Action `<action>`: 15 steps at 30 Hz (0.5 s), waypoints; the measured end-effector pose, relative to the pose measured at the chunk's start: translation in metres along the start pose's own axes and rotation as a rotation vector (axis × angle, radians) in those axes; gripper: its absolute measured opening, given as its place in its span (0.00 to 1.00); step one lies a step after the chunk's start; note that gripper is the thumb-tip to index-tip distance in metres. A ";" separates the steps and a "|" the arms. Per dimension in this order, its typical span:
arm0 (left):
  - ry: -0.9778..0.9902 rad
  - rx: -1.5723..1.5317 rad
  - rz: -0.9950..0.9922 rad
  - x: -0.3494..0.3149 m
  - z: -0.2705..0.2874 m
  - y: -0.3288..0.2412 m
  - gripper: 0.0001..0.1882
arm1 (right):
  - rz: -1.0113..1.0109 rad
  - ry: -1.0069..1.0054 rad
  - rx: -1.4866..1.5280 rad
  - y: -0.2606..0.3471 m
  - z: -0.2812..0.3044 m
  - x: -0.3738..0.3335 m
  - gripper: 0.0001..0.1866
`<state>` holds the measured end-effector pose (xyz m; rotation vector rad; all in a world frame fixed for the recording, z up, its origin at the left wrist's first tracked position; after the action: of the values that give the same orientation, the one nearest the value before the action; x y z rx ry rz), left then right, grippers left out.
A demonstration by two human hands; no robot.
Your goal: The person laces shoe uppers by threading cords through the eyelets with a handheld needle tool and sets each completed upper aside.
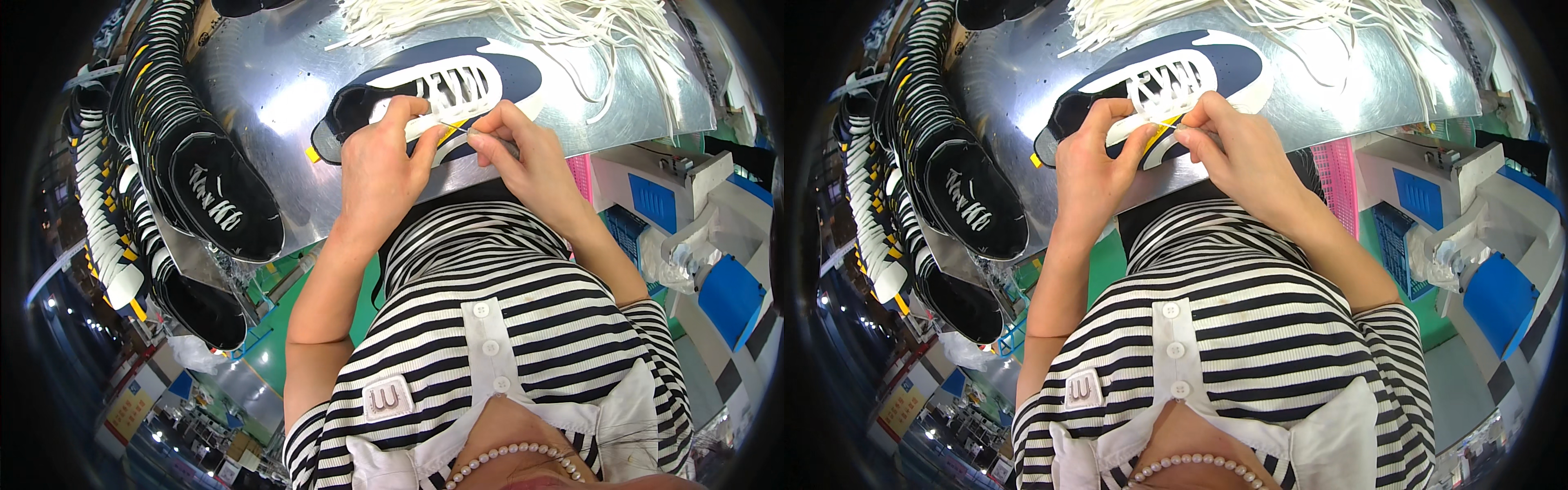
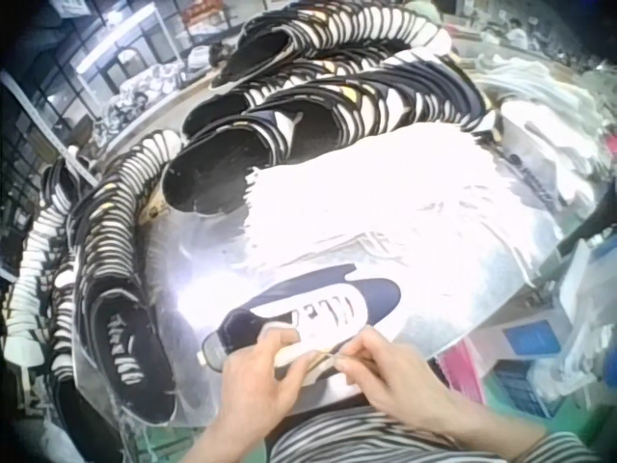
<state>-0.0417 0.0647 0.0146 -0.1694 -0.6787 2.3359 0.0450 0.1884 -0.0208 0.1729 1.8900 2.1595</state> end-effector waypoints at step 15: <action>0.164 -0.192 -0.073 -0.006 -0.012 0.003 0.12 | 0.167 -0.159 0.032 0.021 0.043 0.032 0.10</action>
<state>-0.0354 0.0641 0.0019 -0.4112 -0.8124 2.1581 0.0228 0.2354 0.0037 0.5102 1.8799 2.1484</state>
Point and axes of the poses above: each hand's wrist, its own x-axis towards the middle knuckle, its own z-axis out of the back of the hand, y = z × x, the point moved 9 cm from there along x, towards the middle knuckle, and after that the axes turned 8 degrees about x, right-handed, at the moved point
